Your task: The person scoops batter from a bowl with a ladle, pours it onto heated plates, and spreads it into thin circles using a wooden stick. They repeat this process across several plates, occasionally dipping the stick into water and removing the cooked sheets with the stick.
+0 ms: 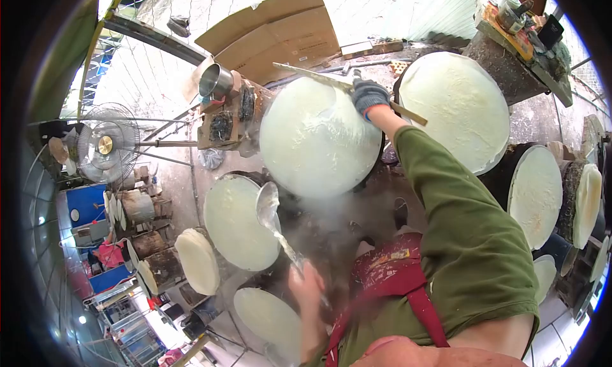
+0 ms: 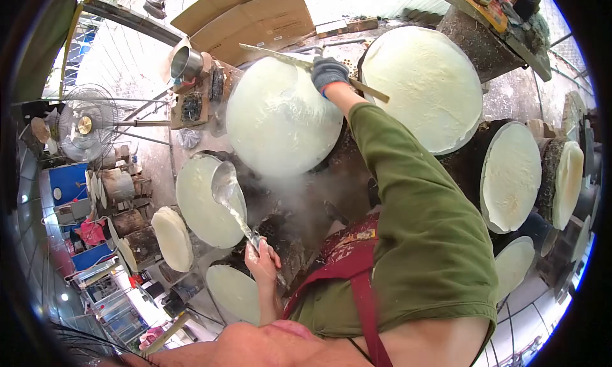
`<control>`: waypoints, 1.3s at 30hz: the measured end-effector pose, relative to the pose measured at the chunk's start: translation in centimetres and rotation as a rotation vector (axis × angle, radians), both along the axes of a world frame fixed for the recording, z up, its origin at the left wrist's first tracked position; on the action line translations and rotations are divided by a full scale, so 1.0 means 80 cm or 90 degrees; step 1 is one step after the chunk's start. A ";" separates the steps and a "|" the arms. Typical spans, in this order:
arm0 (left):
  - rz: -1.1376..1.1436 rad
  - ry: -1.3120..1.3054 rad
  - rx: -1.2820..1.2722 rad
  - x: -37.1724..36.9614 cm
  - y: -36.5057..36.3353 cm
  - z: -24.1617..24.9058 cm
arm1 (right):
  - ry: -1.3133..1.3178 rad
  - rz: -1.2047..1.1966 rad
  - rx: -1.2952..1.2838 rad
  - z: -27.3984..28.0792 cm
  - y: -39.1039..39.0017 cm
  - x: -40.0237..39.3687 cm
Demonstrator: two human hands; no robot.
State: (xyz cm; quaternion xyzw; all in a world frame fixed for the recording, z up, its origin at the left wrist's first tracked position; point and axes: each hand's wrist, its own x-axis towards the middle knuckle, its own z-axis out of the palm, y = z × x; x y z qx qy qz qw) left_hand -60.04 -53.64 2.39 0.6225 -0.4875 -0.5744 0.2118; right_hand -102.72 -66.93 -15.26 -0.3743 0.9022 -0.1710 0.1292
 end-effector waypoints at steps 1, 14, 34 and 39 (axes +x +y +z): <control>-0.001 -0.003 0.001 0.004 0.000 0.000 | 0.004 0.013 0.021 0.011 -0.016 0.001; -0.036 0.035 -0.009 -0.031 -0.011 -0.003 | -0.639 -0.041 -0.313 -0.030 0.251 0.120; -0.270 0.151 -0.019 -0.183 -0.242 -0.110 | -0.550 0.076 -0.081 0.011 0.272 0.107; -0.347 0.176 0.074 -0.177 -0.235 -0.116 | -0.535 0.000 -0.172 -0.062 0.327 0.185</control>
